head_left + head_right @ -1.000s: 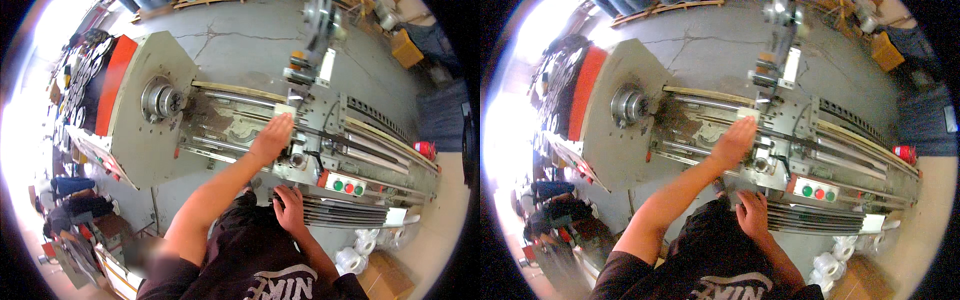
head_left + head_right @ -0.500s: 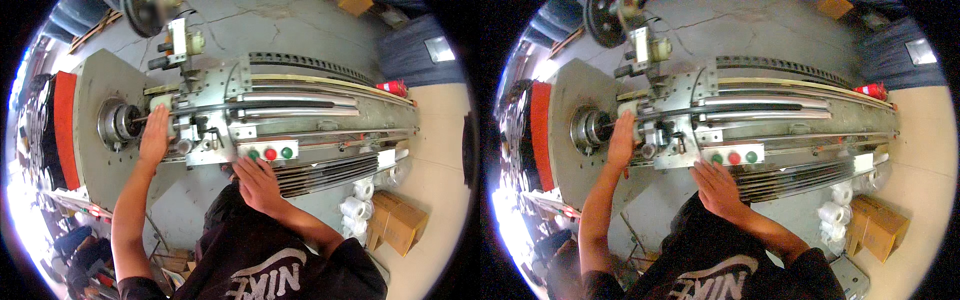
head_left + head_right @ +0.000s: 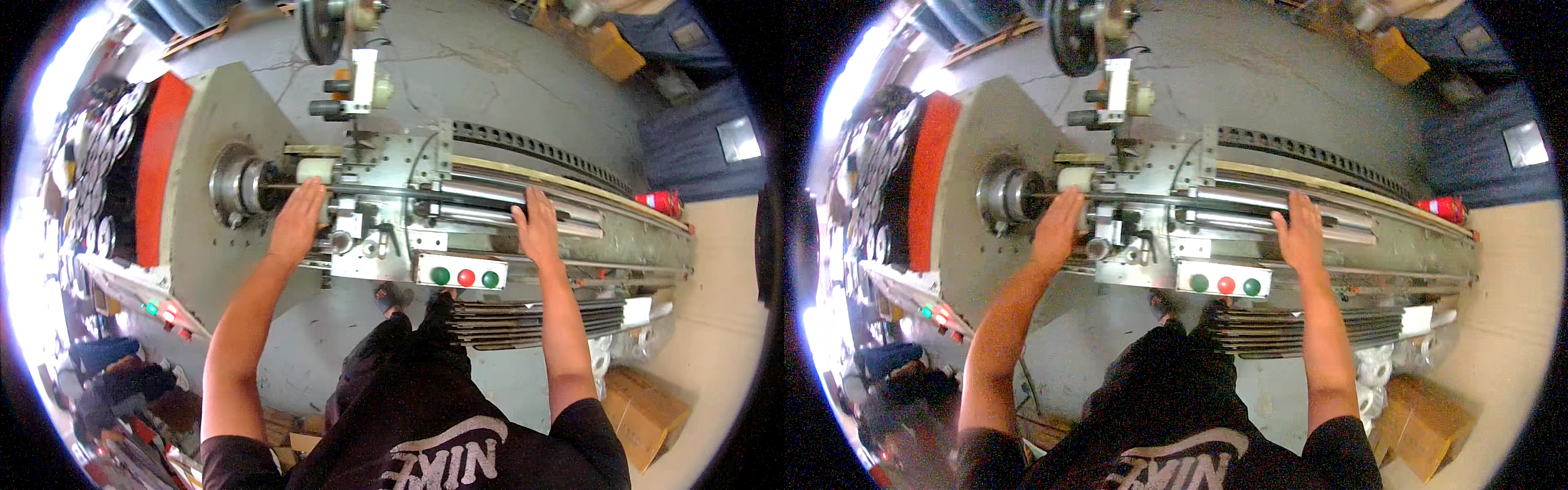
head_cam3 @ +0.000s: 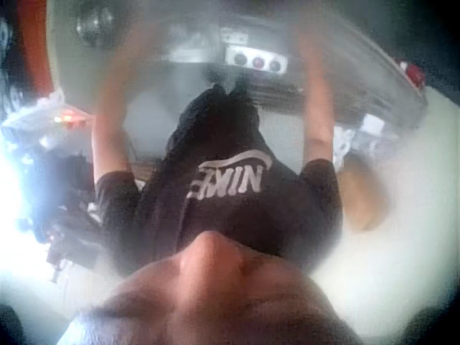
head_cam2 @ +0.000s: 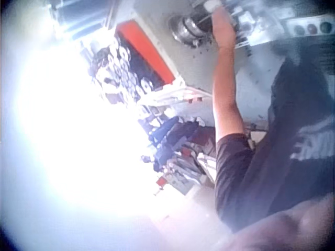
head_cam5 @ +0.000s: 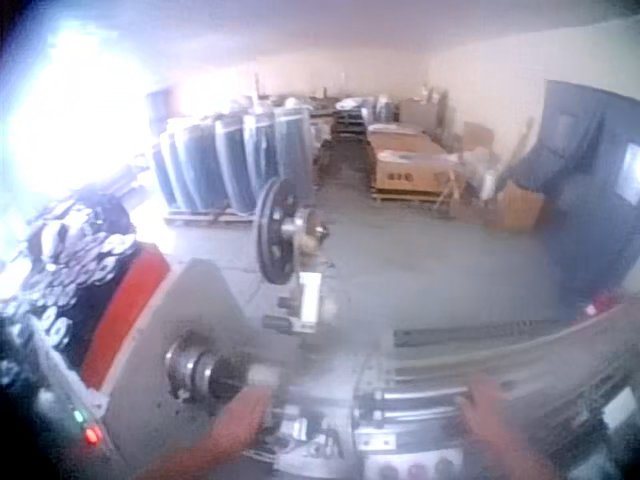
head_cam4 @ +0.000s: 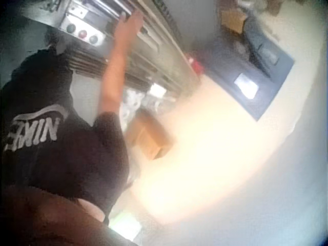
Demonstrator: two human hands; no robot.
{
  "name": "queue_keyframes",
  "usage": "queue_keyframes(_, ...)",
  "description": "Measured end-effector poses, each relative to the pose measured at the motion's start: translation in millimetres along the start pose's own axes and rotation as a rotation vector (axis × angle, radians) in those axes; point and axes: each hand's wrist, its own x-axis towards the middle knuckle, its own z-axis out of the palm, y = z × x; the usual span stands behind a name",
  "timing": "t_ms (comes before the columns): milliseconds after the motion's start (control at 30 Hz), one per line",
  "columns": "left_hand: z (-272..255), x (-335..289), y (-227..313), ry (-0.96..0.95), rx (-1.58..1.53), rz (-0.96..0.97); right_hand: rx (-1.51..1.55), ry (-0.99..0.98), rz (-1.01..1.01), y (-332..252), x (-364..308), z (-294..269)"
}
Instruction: The person picks up metal tubes from a stack, places them individually into the feed mechanism of a processing machine, and aligns them for the rollers.
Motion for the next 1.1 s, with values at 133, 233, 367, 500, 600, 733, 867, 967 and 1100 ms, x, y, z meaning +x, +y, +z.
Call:
queue_keyframes(133,-15.0,-5.8,1.1,-0.049,-0.086,-0.031,-0.036,0.113,-0.033,-5.0,-1.4,11.2)
queue_keyframes(233,-29.5,2.0,8.7,-0.031,-0.084,-0.123,0.003,0.132,-0.015,-4.2,-3.8,14.7)
queue_keyframes(367,-9.8,1.1,-12.3,0.009,0.074,-0.274,-0.028,0.17,-0.079,-8.4,-6.6,14.2)
queue_keyframes(500,-4.9,6.7,-13.6,-0.031,0.104,-0.288,-0.054,0.136,-0.077,-3.6,-16.5,13.2)
queue_keyframes(600,-3.9,4.3,-19.5,-0.052,0.092,-0.28,-0.054,0.096,-0.071,0.0,-18.9,12.9)
queue_keyframes(733,-5.8,2.3,-22.0,-0.053,0.081,-0.288,-0.075,0.127,-0.108,-2.3,-20.0,10.4)
queue_keyframes(867,-12.0,3.4,-25.2,-0.083,0.06,-0.321,-0.085,0.086,-0.103,-12.1,-22.6,5.7)
queue_keyframes(967,-11.9,4.0,-31.2,-0.093,0.07,-0.33,-0.068,0.101,-0.12,-17.2,-27.0,6.1)
queue_keyframes(1100,-8.8,9.0,-39.7,-0.117,0.077,-0.324,-0.079,0.094,-0.119,-20.9,-28.1,4.7)
